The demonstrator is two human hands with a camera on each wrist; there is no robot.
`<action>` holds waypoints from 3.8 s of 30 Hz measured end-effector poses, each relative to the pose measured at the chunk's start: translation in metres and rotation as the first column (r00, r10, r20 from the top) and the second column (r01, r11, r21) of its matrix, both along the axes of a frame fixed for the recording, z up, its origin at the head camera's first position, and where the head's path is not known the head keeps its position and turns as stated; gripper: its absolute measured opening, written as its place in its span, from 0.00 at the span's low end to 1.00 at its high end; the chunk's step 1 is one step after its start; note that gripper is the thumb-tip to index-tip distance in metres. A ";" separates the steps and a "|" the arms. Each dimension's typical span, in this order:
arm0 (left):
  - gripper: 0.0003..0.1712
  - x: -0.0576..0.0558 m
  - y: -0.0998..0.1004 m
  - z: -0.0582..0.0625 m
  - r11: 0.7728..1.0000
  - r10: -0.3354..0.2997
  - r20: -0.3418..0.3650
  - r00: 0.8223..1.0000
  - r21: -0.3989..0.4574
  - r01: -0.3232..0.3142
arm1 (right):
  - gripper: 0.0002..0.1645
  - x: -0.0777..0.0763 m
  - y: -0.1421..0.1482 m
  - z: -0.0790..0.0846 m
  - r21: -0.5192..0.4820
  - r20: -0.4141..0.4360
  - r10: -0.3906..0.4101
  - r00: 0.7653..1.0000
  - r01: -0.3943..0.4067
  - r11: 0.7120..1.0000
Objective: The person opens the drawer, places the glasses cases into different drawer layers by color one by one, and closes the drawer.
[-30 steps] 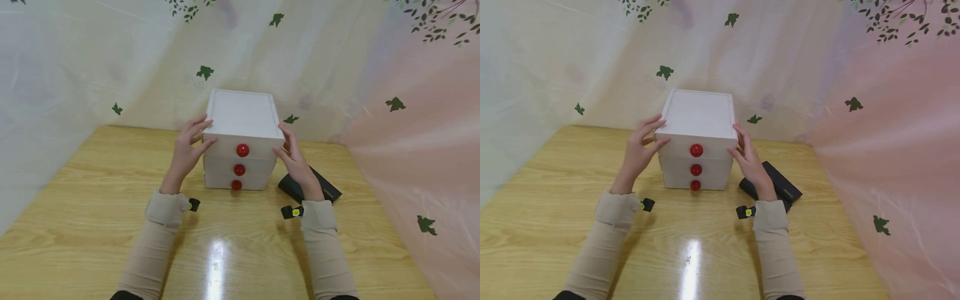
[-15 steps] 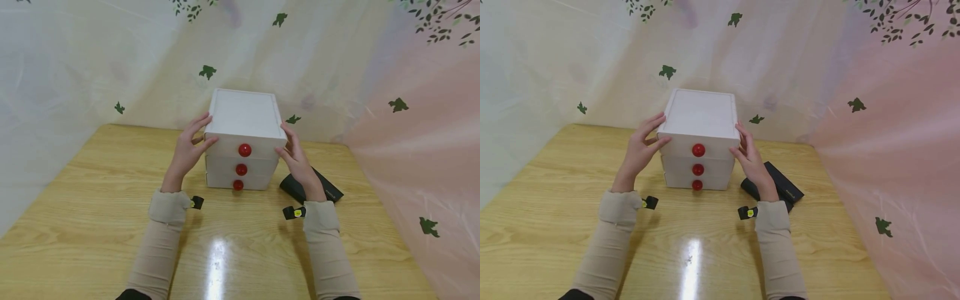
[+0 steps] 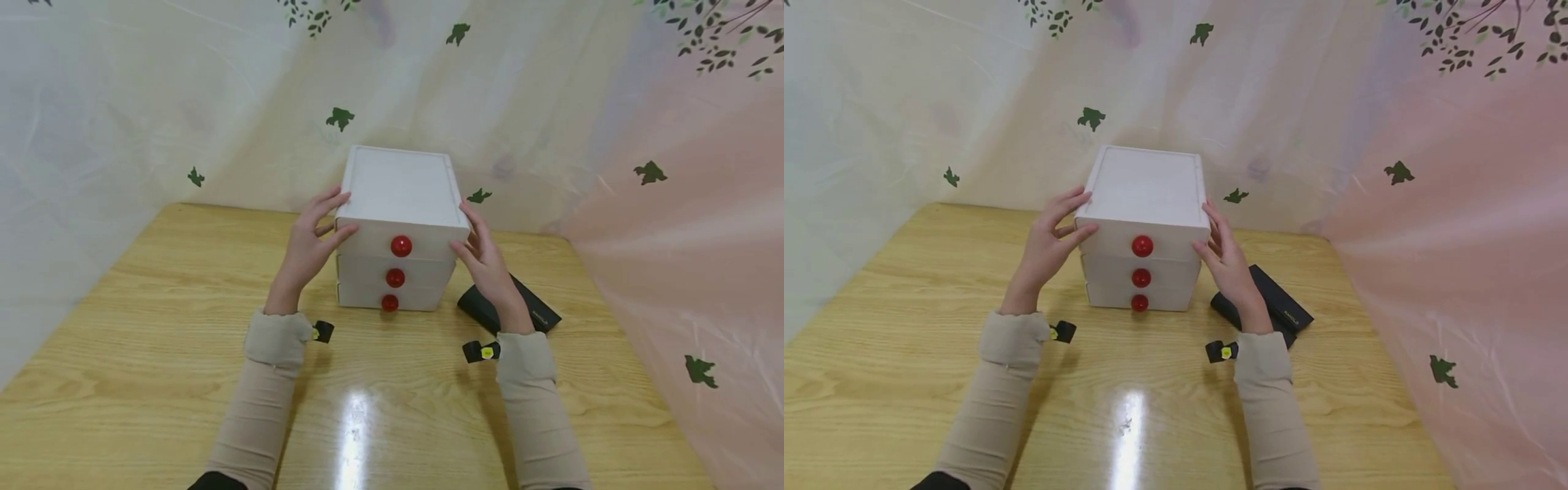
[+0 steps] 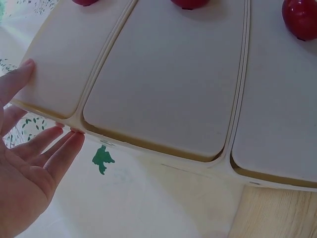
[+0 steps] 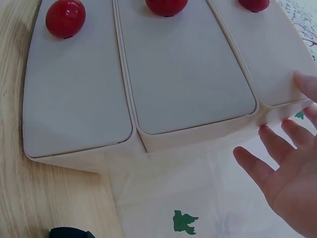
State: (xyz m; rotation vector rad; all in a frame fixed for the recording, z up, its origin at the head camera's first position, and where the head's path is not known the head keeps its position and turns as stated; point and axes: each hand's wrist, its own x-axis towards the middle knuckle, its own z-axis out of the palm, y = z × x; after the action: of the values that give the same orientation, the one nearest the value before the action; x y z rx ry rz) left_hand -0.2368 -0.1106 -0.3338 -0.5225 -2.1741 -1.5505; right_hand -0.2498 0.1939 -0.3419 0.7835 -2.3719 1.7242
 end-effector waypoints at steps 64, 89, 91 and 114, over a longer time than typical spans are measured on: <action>0.26 0.000 0.001 -0.005 1.000 0.018 -0.044 0.999 0.005 -0.018 | 0.27 0.037 0.024 -0.043 0.089 0.280 -0.228 0.933 0.211 0.973; 0.26 0.002 0.004 -0.003 1.000 0.016 -0.024 1.000 0.024 -0.015 | 0.23 0.041 0.019 -0.059 0.129 0.346 -0.091 0.934 0.049 0.990; 0.26 0.002 0.004 -0.002 1.000 0.019 -0.023 1.000 0.020 -0.018 | 0.23 0.041 0.018 -0.060 0.141 0.348 -0.095 0.933 0.049 0.989; 0.26 0.001 0.003 -0.004 0.999 0.028 -0.043 0.999 0.024 -0.027 | 0.23 0.041 -0.006 -0.081 0.146 0.359 0.022 0.933 -0.080 0.986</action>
State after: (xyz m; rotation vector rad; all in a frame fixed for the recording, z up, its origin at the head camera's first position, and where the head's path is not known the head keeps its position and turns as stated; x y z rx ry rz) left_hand -0.2357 -0.1074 -0.3382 -0.5121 -2.1188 -1.5343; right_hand -0.2092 0.1874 -0.4226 0.5960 -2.7775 1.8524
